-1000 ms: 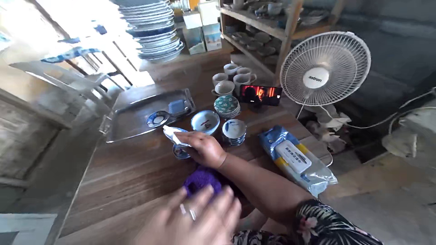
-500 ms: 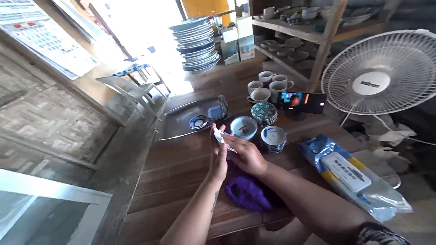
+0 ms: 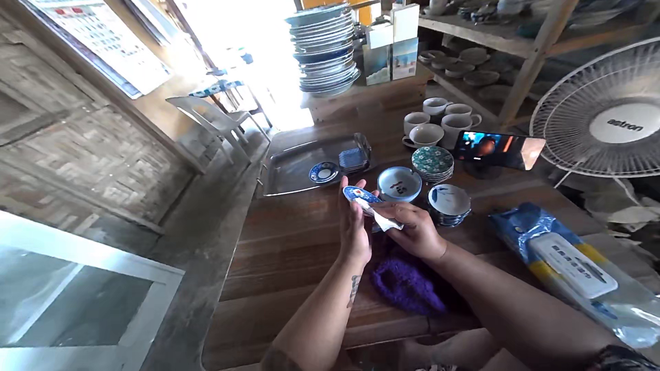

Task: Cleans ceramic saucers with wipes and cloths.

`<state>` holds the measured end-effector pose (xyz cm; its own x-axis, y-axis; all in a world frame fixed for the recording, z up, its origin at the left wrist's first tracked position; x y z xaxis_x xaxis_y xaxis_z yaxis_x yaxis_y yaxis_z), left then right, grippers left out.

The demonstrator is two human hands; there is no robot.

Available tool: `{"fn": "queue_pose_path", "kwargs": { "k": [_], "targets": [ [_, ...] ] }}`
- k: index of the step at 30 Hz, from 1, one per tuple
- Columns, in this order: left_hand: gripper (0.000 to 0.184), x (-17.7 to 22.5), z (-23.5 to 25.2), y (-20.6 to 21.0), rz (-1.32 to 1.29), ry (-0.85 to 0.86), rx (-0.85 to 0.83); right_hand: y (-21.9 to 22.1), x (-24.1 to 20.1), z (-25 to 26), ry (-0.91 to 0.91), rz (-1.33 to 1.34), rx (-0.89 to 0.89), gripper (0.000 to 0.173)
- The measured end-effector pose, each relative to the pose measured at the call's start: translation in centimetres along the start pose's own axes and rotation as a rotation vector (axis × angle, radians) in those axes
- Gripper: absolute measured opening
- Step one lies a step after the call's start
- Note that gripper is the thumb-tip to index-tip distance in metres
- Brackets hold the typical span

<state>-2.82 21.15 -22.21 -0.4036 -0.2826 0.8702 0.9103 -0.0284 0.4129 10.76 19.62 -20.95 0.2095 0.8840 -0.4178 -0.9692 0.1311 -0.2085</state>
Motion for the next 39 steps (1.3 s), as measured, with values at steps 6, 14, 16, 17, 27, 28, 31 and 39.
{"fn": "queue_pose_path", "kwargs": {
  "k": [6,14,16,17,27,28,31,39],
  "targets": [
    [0.108,0.3,-0.3,0.2,0.028,0.000,-0.056,1.0,0.3,0.0,0.026,-0.283,-0.184,0.041],
    [0.100,0.0,-0.8,1.1,0.035,-0.147,-0.165,0.4,-0.8,0.3,-0.043,-0.148,-0.205,0.038],
    [0.107,0.3,-0.6,1.2,0.010,-0.139,-0.139,0.2,-1.0,0.5,-0.072,-0.120,-0.139,0.029],
    [0.111,0.5,-0.5,1.2,0.005,-0.118,-0.128,0.1,-1.0,0.6,-0.065,-0.094,-0.099,0.026],
    [0.023,0.8,0.1,0.2,-0.068,0.034,-0.001,-2.4,1.3,1.4,0.618,0.553,0.314,0.031],
    [0.017,0.8,0.1,0.3,-0.110,0.011,-0.016,-2.3,1.4,1.4,0.648,0.588,0.321,0.031],
    [0.012,0.9,0.0,0.4,-0.191,-0.040,-0.087,-2.2,1.6,1.5,0.705,0.670,0.328,0.025],
    [0.015,1.0,-0.1,0.3,-0.082,0.018,-0.076,-3.5,2.2,1.4,0.784,0.483,0.593,0.023]
  ]
}}
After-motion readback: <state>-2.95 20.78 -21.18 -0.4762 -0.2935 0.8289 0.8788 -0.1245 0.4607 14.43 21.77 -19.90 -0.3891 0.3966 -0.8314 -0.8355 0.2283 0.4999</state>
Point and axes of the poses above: each hand's wrist, its own z-axis towards the middle knuckle, its own y-axis out of the palm, x = y × z, the point moved 3 cm from there along z, towards the middle knuckle, and after that the axes turned 6 degrees about x, right-handed, at the moved point
